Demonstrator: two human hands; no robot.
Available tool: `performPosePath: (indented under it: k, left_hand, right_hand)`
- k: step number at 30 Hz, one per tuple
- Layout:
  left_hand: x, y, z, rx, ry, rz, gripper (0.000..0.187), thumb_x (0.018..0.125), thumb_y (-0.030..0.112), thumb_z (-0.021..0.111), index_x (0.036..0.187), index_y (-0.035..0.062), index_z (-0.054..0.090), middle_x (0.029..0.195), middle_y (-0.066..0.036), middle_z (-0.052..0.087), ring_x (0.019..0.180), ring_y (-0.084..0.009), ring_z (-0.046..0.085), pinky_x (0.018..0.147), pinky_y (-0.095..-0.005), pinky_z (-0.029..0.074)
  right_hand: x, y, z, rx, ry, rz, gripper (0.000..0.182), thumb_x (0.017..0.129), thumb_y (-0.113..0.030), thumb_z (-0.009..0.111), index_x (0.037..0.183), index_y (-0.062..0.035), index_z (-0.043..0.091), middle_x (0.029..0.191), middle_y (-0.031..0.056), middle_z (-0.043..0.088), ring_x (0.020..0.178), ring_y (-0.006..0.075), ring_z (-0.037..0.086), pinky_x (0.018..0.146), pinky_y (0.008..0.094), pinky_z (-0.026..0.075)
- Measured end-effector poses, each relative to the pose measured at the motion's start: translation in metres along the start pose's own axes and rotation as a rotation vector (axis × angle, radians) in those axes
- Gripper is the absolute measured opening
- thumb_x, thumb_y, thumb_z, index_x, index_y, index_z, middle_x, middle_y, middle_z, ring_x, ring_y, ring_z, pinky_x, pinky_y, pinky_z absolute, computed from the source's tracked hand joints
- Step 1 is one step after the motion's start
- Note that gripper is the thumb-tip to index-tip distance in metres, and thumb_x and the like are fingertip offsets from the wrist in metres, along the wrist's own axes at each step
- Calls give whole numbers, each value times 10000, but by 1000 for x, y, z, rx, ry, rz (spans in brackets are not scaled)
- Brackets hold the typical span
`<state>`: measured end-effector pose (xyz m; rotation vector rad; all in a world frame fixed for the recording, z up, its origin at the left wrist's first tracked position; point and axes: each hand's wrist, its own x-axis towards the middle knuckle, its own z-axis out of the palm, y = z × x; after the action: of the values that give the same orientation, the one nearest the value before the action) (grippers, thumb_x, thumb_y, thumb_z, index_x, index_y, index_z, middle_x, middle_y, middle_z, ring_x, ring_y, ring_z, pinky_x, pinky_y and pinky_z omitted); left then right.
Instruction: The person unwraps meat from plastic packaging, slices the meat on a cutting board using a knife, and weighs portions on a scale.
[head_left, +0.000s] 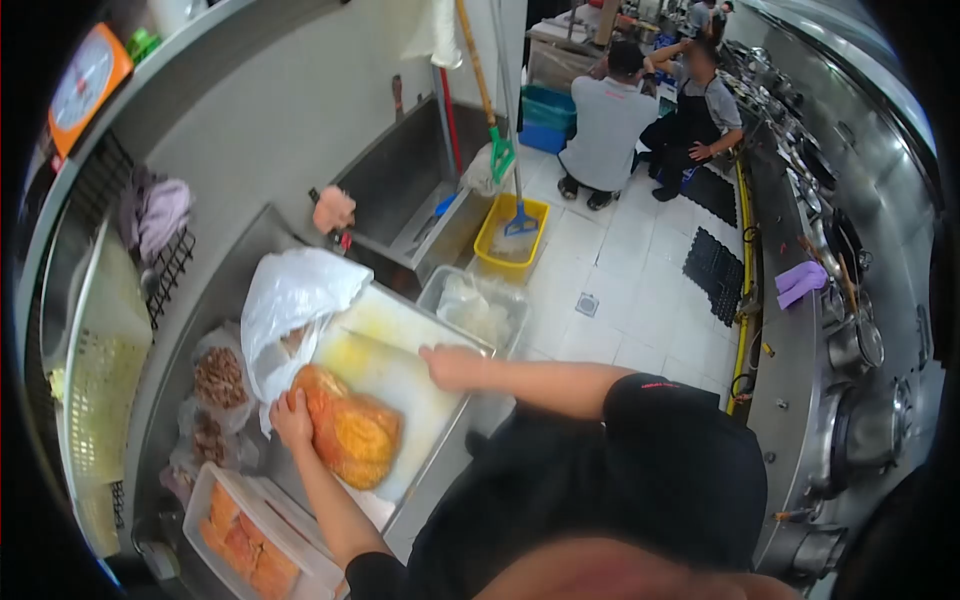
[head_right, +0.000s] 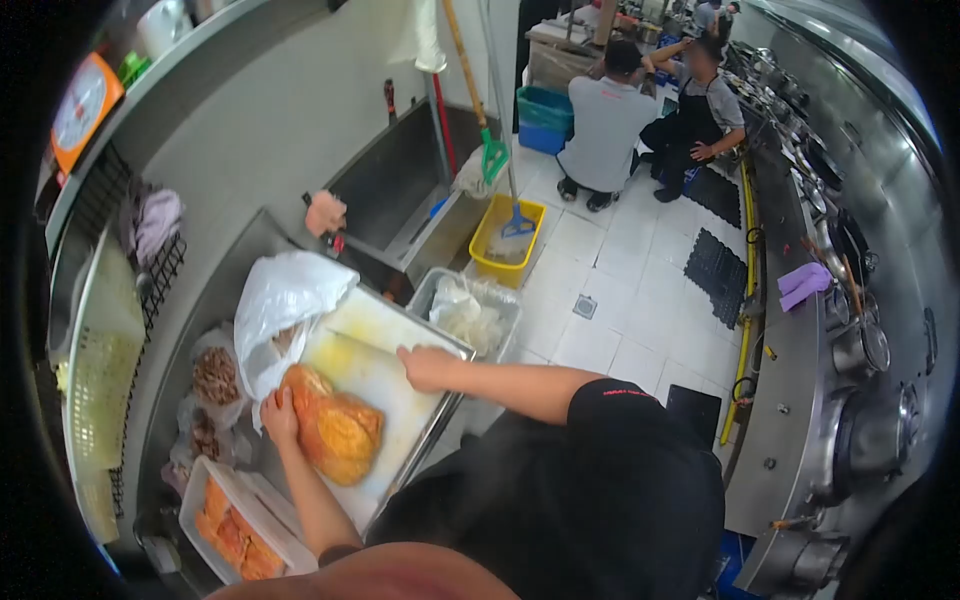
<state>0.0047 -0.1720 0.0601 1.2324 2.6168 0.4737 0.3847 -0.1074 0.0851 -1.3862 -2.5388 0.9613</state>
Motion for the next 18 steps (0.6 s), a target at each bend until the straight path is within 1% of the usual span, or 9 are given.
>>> performPosePath:
  k: [1,5,7,9,10,14,15,17,18]
  left_hand:
    - [3,2,0,-9,11,17,623,912,585,523,1372,165,538,1469,-149,433,1385,-338,339,1141,-453,283]
    - [-9,13,-5,65,-39,-86,642,902,593,515,1379,163,528,1449,-112,453,1346,-350,384,1104,-477,335]
    - [-12,35,-7,107,-62,-131,646,898,595,511,1378,164,527,1444,-100,457,1327,-356,408,1091,-487,352]
    - [-36,54,-4,43,-69,-216,654,894,607,494,1380,170,524,1449,-94,452,1296,-368,448,1079,-496,367]
    - [-49,67,-1,82,-42,-255,645,903,607,473,1383,177,518,1456,-88,447,1275,-371,478,1067,-495,380]
    - [-73,85,17,97,29,-304,646,918,606,439,1386,165,506,1468,-88,437,1296,-365,469,1065,-490,378]
    - [-72,83,23,95,35,-332,646,918,606,439,1386,165,506,1468,-88,437,1296,-365,469,1065,-490,378]
    - [-74,70,43,93,74,-334,638,924,604,430,1379,164,513,1467,-83,445,1297,-361,469,1064,-483,378]
    - [-82,83,40,81,114,-350,651,928,606,424,1379,144,512,1454,-101,458,1290,-352,477,1055,-479,387]
  right_hand:
    - [0,2,3,-6,-19,-15,398,896,-136,455,1266,12,452,1050,278,635,947,441,639,811,525,507]
    - [0,9,-5,-3,-46,-46,400,896,-123,455,1272,12,452,1072,281,637,972,432,643,815,514,512]
    - [15,14,-8,18,-122,-22,390,892,-102,449,1262,20,454,1092,282,639,998,428,643,817,505,517]
    - [21,14,-18,21,-160,-19,400,876,-91,467,1252,43,448,1109,283,641,1026,416,642,825,487,522]
    - [23,16,-20,23,-158,-23,401,868,-92,479,1241,52,461,1102,276,648,1021,408,647,823,481,525]
    - [35,20,-28,-11,-191,-122,393,838,-95,513,1198,61,512,1060,262,669,1000,388,662,815,477,531]
    - [39,19,-36,-18,-210,-142,393,838,-95,513,1198,61,512,1060,262,669,1000,388,662,815,477,531]
    - [49,13,-44,-75,-152,-195,384,816,-84,530,1174,57,539,988,260,684,937,384,682,783,471,543]
    - [57,13,-41,-79,-188,-213,384,816,-84,530,1174,57,539,988,260,684,937,384,682,783,471,543]
